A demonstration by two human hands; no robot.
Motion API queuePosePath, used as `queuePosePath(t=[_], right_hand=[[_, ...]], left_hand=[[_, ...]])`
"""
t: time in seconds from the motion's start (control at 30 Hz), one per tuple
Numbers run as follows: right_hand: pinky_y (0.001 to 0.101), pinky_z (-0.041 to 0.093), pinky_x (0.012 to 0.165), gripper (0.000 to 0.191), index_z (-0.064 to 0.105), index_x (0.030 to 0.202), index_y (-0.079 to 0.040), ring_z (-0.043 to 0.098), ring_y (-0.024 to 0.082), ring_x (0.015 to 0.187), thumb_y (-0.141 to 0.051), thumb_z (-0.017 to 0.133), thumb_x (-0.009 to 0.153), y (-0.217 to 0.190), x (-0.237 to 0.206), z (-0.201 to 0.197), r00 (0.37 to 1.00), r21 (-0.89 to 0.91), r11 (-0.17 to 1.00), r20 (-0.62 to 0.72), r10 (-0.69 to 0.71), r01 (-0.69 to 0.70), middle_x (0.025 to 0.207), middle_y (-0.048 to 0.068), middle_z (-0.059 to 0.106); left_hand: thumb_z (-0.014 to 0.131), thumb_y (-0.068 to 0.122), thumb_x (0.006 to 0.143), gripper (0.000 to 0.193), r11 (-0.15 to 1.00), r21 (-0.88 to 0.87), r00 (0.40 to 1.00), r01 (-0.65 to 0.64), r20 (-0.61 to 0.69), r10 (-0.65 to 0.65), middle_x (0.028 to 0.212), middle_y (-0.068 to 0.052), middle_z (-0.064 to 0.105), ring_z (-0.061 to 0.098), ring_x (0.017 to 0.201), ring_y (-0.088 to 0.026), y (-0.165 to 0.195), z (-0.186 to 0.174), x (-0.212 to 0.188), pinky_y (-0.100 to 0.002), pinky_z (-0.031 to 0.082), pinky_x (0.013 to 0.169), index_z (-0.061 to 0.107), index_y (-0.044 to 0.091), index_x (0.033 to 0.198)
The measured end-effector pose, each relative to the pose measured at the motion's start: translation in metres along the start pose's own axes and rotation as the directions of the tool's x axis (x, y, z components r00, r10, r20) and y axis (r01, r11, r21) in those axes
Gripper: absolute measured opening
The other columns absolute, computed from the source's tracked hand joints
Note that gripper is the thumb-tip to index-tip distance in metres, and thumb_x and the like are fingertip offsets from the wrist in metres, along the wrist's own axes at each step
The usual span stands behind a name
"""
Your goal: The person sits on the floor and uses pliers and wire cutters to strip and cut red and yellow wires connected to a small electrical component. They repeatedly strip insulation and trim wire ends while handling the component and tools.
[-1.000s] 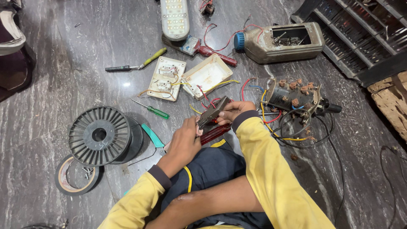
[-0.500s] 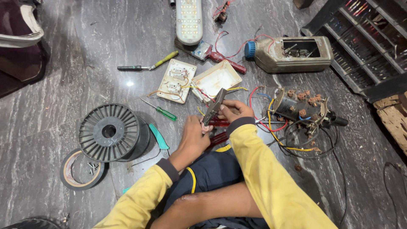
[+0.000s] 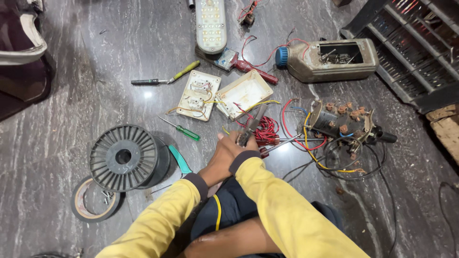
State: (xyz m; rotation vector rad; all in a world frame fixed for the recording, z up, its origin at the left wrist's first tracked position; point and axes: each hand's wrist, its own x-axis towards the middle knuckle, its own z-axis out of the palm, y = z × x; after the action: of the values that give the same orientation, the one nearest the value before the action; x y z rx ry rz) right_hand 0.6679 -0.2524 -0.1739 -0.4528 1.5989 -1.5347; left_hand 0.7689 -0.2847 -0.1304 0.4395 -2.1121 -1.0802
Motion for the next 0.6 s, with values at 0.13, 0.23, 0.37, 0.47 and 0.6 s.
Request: queuePosePath(t=[0.13,0.23,0.37,0.47,0.6], right_hand=[[0.0307,0.044,0.053,0.038,0.066,0.1,-0.006,0.054,0.012,0.06,-0.027,0.088,0.077,-0.01,0.003,0.001,0.978,0.108,0.973,-0.021,0.206,-0.203,0.074,0.0,0.06],[0.029,0.037,0.05,0.035,0.074,0.103,-0.005,0.049,0.012,0.058,-0.027,0.086,0.078,-0.008,0.015,-0.005,0.977,0.074,0.975,0.021,0.21,-0.211,0.072,0.001,0.058],[0.0288,0.048,0.055,0.042,0.07,0.108,-0.004,0.057,0.011,0.063,-0.025,0.087,0.077,0.007,0.029,-0.004,0.969,0.145,0.958,0.014,0.247,-0.247,0.076,0.0,0.063],[0.0295,0.055,0.063,0.055,0.065,0.118,-0.01,0.064,0.012,0.07,-0.02,0.09,0.07,0.011,0.035,0.001,0.968,0.074,0.996,0.244,-0.06,0.043,0.085,-0.001,0.069],[0.0307,0.053,0.087,0.074,0.059,0.125,-0.007,0.062,0.012,0.092,-0.021,0.098,0.064,0.013,0.022,-0.007,0.925,-0.025,0.982,0.342,-0.166,0.185,0.1,0.001,0.063]], left_hand=[[0.08,0.025,0.077,0.054,0.904,-0.004,0.901,0.428,0.074,-0.427,0.085,-0.027,0.071,0.075,0.087,-0.043,-0.004,-0.001,0.005,-0.044,0.056,0.07,0.059,-0.001,0.12],[0.083,0.025,0.082,0.042,0.93,0.024,0.928,0.368,0.063,-0.368,0.091,-0.027,0.073,0.074,0.094,-0.043,-0.009,-0.004,0.006,-0.043,0.057,0.072,0.065,-0.002,0.109],[0.08,0.019,0.078,0.051,0.899,-0.109,0.905,0.425,0.016,-0.426,0.092,-0.023,0.074,0.077,0.091,-0.033,-0.003,-0.007,0.01,-0.04,0.058,0.072,0.061,-0.003,0.119],[0.072,0.015,0.081,0.049,0.853,-0.185,0.86,0.489,-0.061,-0.506,0.089,-0.02,0.076,0.074,0.085,-0.029,0.007,-0.007,0.014,-0.038,0.058,0.072,0.061,-0.001,0.126],[0.072,0.016,0.084,0.045,0.885,-0.108,0.874,0.453,-0.144,-0.465,0.092,-0.019,0.077,0.079,0.087,-0.025,0.014,-0.009,0.008,-0.036,0.058,0.074,0.061,0.001,0.126]])
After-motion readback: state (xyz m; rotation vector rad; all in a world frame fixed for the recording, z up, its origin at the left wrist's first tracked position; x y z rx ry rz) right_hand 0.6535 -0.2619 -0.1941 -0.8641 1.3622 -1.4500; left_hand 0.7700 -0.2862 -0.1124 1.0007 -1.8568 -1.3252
